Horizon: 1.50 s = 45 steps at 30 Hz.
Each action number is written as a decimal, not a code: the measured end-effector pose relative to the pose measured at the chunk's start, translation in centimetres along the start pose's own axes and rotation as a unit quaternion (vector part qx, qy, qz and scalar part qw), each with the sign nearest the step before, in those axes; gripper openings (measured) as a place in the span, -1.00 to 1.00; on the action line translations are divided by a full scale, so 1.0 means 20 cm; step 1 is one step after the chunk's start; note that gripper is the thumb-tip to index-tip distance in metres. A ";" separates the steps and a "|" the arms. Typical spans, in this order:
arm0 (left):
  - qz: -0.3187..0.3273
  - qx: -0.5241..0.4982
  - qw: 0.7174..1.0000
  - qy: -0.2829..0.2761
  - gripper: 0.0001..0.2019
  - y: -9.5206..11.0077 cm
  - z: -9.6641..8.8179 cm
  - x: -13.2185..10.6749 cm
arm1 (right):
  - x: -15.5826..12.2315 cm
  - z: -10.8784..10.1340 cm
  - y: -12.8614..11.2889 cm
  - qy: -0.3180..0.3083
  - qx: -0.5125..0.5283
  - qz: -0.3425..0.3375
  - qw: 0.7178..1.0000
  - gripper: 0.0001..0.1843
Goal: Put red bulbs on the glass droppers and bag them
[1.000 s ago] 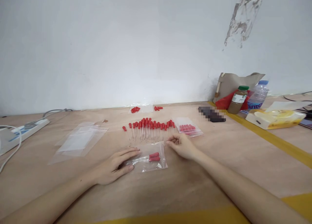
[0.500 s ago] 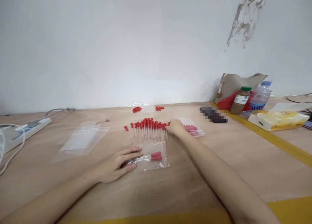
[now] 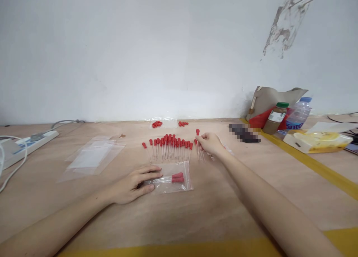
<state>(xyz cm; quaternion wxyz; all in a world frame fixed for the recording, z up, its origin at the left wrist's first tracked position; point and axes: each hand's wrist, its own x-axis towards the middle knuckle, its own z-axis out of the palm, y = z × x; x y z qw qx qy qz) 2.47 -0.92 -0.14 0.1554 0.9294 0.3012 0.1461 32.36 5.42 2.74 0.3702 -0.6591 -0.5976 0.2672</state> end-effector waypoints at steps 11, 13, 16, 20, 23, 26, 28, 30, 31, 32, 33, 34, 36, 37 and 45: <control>-0.010 0.022 1.000 0.001 -0.62 0.01 0.01 0.00 | -0.27 0.09 0.15 0.020 0.323 -0.067 0.944 -0.18; -0.008 0.025 1.000 -0.001 -0.62 0.01 0.01 0.00 | -0.27 0.12 0.15 0.033 0.331 -0.054 0.941 -0.23; -0.002 0.025 1.000 -0.001 -0.62 0.01 0.00 0.00 | -0.28 0.16 0.17 0.033 0.361 -0.031 0.931 -0.34; -0.006 0.022 1.000 0.000 -0.60 0.01 0.00 0.00 | -0.28 0.17 0.19 0.020 0.405 -0.007 0.914 -0.46; -0.010 0.022 1.000 0.002 -0.58 0.01 0.00 0.00 | -0.27 0.13 0.19 0.054 0.381 -0.002 0.923 -0.49; -0.009 0.023 1.000 0.000 -0.59 0.01 0.00 0.00 | -0.26 0.10 0.19 0.065 0.364 0.009 0.929 -0.55; -0.011 0.022 1.000 -0.002 -0.60 0.01 0.00 0.00 | -0.26 0.10 0.18 0.057 0.367 0.008 0.929 -0.58; -0.011 0.022 1.000 -0.001 -0.60 0.01 0.00 0.00 | -0.27 0.11 0.17 0.048 0.379 0.012 0.924 -0.60; -0.009 0.022 1.000 0.001 -0.60 0.01 0.00 0.00 | -0.28 0.12 0.16 0.048 0.388 0.017 0.920 -0.61; -0.007 0.022 1.000 0.003 -0.60 0.01 0.00 0.00 | -0.29 0.13 0.16 0.049 0.400 0.024 0.915 -0.62; -0.005 0.023 1.000 0.004 -0.59 0.01 0.00 0.00 | -0.30 0.13 0.15 0.047 0.415 0.034 0.908 -0.65; -0.005 0.023 1.000 0.005 -0.59 0.01 0.00 0.00 | -0.30 0.14 0.14 0.040 0.432 0.046 0.900 -0.69; -0.009 0.024 1.000 0.006 -0.58 0.02 0.00 0.00 | -0.31 0.15 0.13 0.006 0.467 0.074 0.881 -0.80; -0.013 0.024 1.000 0.006 -0.57 0.02 0.00 0.00 | -0.32 0.15 0.13 -0.021 0.479 0.085 0.874 -0.84; -0.007 0.019 1.000 0.007 -0.56 0.02 0.00 0.00 | -0.36 0.18 0.12 -0.162 0.296 -0.007 0.941 -0.66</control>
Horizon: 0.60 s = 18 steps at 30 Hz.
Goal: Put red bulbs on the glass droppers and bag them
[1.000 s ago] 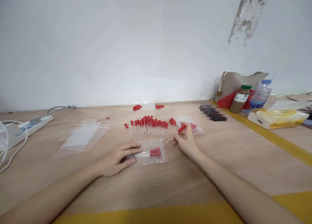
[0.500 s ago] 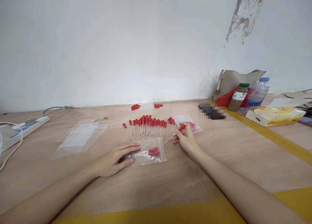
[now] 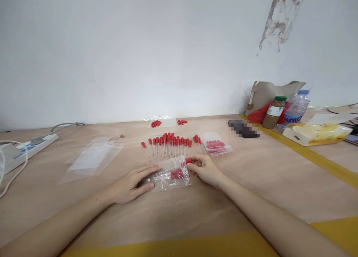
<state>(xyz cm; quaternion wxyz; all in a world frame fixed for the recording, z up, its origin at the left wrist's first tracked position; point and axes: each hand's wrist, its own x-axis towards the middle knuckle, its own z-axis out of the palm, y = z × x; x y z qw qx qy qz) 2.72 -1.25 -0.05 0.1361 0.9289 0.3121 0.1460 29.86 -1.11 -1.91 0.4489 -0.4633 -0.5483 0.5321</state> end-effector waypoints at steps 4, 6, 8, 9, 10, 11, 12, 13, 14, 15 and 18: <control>-0.001 0.002 1.000 0.003 -0.56 0.00 0.00 0.00 | 0.03 0.02 0.02 0.056 -0.037 -0.038 0.997 -0.63; -0.003 0.002 1.000 0.002 -0.56 0.00 0.00 0.00 | 0.04 0.04 0.04 0.062 -0.077 -0.062 0.993 -0.69; -0.005 0.001 1.000 0.001 -0.56 0.01 0.00 0.01 | 0.06 0.05 0.04 0.052 -0.128 -0.095 0.986 -0.76; -0.005 0.001 1.000 0.002 -0.56 0.01 0.00 0.01 | 0.06 0.05 0.05 0.041 -0.159 -0.118 0.979 -0.78; -0.006 0.002 1.000 0.004 -0.56 0.01 0.00 0.00 | 0.06 0.06 0.05 0.026 -0.191 -0.138 0.971 -0.79; -0.006 0.003 1.000 0.005 -0.56 0.01 0.00 0.00 | 0.06 0.06 0.04 0.007 -0.218 -0.154 0.964 -0.79; -0.004 0.004 1.000 0.006 -0.56 0.01 0.00 0.00 | 0.05 0.05 0.04 -0.011 -0.237 -0.162 0.958 -0.77; -0.002 0.006 1.000 0.005 -0.56 0.01 0.00 0.00 | 0.05 0.04 0.03 -0.021 -0.245 -0.159 0.956 -0.76; 0.000 0.008 1.000 0.003 -0.56 0.01 0.00 0.00 | 0.06 0.03 0.02 -0.020 -0.245 -0.147 0.958 -0.76; 0.003 0.010 1.000 0.000 -0.56 0.01 -0.01 0.00 | 0.06 0.00 0.01 -0.004 -0.245 -0.132 0.961 -0.77; 0.013 0.020 1.000 -0.015 -0.61 0.00 -0.01 0.00 | 0.12 -0.10 -0.03 0.101 -0.307 -0.114 0.939 -0.83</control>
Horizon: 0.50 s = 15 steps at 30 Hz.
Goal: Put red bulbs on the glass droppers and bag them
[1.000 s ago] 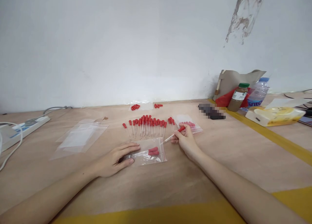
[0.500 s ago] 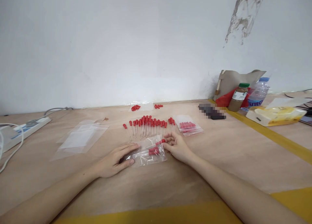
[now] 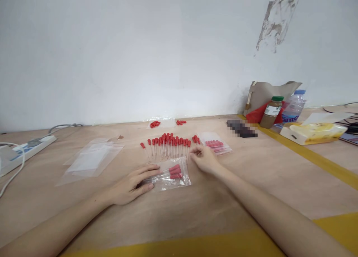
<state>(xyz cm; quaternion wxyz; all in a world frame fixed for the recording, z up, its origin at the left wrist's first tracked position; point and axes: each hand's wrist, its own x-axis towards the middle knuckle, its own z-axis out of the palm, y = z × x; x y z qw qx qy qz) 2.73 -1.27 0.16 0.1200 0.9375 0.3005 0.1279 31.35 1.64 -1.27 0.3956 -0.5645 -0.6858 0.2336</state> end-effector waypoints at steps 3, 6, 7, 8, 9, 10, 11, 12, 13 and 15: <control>0.009 0.006 1.000 -0.003 -0.65 0.00 0.00 0.00 | 0.13 -0.08 0.04 0.051 -0.144 0.024 0.988 -0.89; 0.007 0.002 1.000 -0.002 -0.64 0.00 0.00 0.00 | 0.25 -0.10 0.05 0.045 -0.256 0.077 0.963 -0.79; 0.007 0.001 1.000 -0.004 -0.64 0.00 0.00 0.00 | 0.28 -0.09 0.05 0.040 -0.274 0.095 0.956 -0.72; 0.006 0.000 1.000 -0.005 -0.64 0.00 0.00 0.00 | 0.31 -0.08 0.05 0.037 -0.284 0.111 0.952 -0.65; 0.006 -0.002 1.000 -0.007 -0.63 0.01 0.00 0.00 | 0.33 -0.07 0.04 0.033 -0.286 0.123 0.950 -0.59; 0.006 -0.004 1.000 -0.008 -0.63 0.01 0.00 0.00 | 0.35 -0.05 0.04 0.029 -0.285 0.133 0.949 -0.56; 0.006 -0.006 1.000 -0.007 -0.63 0.01 -0.01 0.00 | 0.37 -0.04 0.03 0.023 -0.285 0.145 0.947 -0.54; 0.005 -0.008 1.000 -0.007 -0.63 0.01 -0.01 0.00 | 0.38 -0.03 0.02 0.016 -0.283 0.155 0.946 -0.53; 0.005 -0.008 1.000 -0.006 -0.63 0.02 -0.01 0.00 | 0.39 -0.02 0.01 0.010 -0.280 0.163 0.946 -0.55; 0.005 -0.010 1.000 -0.004 -0.64 0.02 -0.01 0.00 | 0.39 -0.01 -0.01 -0.001 -0.272 0.170 0.947 -0.59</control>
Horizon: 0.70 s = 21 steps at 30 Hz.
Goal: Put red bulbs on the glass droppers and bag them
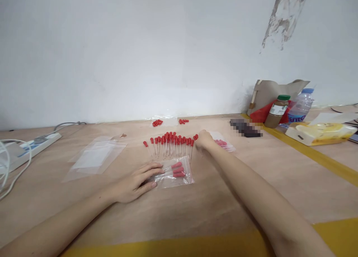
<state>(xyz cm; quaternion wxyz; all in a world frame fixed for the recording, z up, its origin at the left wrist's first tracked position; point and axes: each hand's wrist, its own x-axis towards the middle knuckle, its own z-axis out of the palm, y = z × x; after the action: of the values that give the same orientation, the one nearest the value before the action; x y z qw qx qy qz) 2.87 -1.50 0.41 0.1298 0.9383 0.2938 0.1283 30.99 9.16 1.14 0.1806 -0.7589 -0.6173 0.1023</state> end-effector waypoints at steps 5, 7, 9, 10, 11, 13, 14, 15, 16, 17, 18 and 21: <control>0.001 0.000 1.000 -0.004 -0.62 0.00 0.00 0.00 | -0.04 -0.04 -0.02 0.013 0.037 -0.023 0.999 -0.52; -0.001 0.002 1.000 -0.004 -0.62 0.00 0.00 0.00 | -0.09 -0.06 -0.01 0.038 0.079 -0.044 0.995 -0.41; -0.005 0.002 1.000 -0.003 -0.62 0.00 0.00 -0.01 | -0.16 -0.07 0.02 0.056 0.186 -0.069 0.978 -0.33; -0.007 0.002 1.000 -0.004 -0.62 0.00 0.00 0.00 | -0.20 -0.07 0.03 0.059 0.261 -0.079 0.960 -0.30; -0.009 0.001 1.000 -0.004 -0.62 0.00 0.00 0.00 | -0.24 -0.06 0.05 0.057 0.338 -0.084 0.936 -0.30; -0.011 0.000 1.000 -0.004 -0.62 0.00 -0.01 0.00 | -0.31 -0.02 0.08 0.056 0.458 -0.085 0.883 -0.33; -0.011 0.001 1.000 -0.005 -0.62 0.00 -0.01 0.00 | -0.34 0.00 0.09 0.062 0.497 -0.085 0.861 -0.35; -0.010 0.001 1.000 -0.005 -0.62 0.00 -0.01 0.00 | -0.36 0.02 0.10 0.070 0.525 -0.085 0.844 -0.38; -0.011 0.003 1.000 -0.005 -0.62 0.00 0.00 0.00 | -0.37 0.04 0.11 0.079 0.545 -0.084 0.831 -0.39; -0.012 0.003 1.000 -0.003 -0.62 0.00 0.00 0.00 | -0.38 0.06 0.11 0.084 0.558 -0.080 0.822 -0.40; -0.013 0.004 1.000 -0.002 -0.62 0.00 0.00 0.00 | -0.38 0.07 0.11 0.083 0.568 -0.074 0.815 -0.41; -0.014 0.003 1.000 -0.001 -0.62 -0.01 0.01 0.00 | -0.38 0.10 0.11 0.063 0.593 -0.051 0.801 -0.45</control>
<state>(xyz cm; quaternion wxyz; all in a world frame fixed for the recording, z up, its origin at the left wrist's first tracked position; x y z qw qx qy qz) 2.81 -1.42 0.19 0.1294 0.9346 0.3069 0.1247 30.50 1.65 -1.99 0.6390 -0.4759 -0.4607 0.3911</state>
